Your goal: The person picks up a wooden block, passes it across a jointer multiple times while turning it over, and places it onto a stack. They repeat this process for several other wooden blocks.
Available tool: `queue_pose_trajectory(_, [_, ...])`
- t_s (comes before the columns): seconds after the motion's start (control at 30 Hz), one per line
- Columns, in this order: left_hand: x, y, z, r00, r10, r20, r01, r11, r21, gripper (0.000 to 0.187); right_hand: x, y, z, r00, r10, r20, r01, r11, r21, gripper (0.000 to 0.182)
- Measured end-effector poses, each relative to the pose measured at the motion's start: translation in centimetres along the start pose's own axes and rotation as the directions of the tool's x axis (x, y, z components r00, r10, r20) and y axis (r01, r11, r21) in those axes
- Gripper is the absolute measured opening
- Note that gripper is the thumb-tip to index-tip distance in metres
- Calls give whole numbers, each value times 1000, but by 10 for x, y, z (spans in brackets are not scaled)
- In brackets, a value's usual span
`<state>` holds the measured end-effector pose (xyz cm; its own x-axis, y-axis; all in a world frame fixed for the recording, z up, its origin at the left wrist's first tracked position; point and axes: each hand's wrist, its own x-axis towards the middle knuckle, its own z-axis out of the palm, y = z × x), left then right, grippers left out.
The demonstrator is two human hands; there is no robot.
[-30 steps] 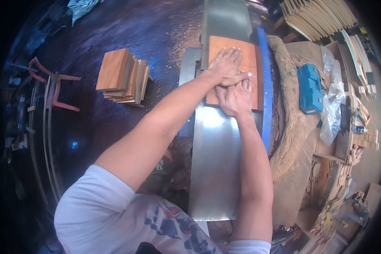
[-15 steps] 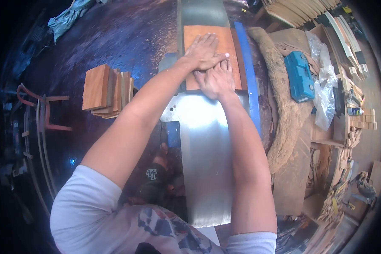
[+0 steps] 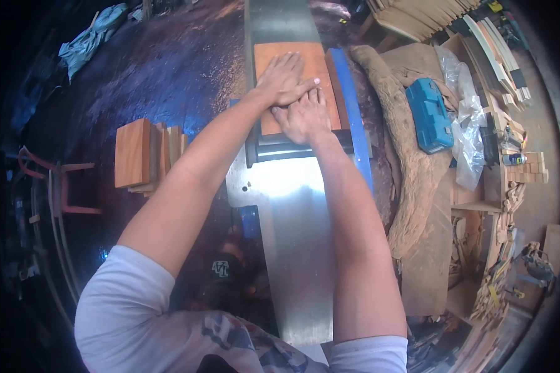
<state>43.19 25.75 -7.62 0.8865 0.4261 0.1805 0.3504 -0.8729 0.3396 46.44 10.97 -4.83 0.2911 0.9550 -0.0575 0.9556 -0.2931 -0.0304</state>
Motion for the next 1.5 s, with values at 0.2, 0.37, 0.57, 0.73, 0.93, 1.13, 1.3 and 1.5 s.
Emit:
queue_pose_trajectory(0.2, [23,-26,-10,998,-21,-66,10,988,-155,87,33,1,-11,998,63,28,-65,997,45,80])
queue_pose_trajectory(0.37, [23,-82,-31,765,-598,-239,519,792,-321,86,94,-13,-2,991,131,-3,-130,988,79,82])
queue_pose_trajectory(0.57, [12,-173,-30,722,-668,181,597,468,-652,79,147,-57,-15,989,88,120,-119,951,284,83])
queue_pose_trajectory(0.73, [-57,-208,-68,639,-648,415,573,40,-819,69,26,-105,-108,979,145,-141,44,524,850,73])
queue_pose_trajectory(0.93, [-285,-197,-142,864,189,467,344,-899,-272,74,-252,-119,-87,896,443,-24,-37,130,991,67])
queue_pose_trajectory(1.13, [-390,-57,-198,922,168,350,263,-934,-243,73,-410,-186,-9,836,499,229,-198,-115,973,65])
queue_pose_trajectory(1.3, [-449,77,-164,820,-84,566,337,-729,-596,60,-457,-239,-61,887,460,-45,90,-78,993,75])
queue_pose_trajectory(1.5, [-487,213,-62,749,-487,448,507,-12,-862,52,-551,-249,-51,726,656,207,-50,-249,967,91])
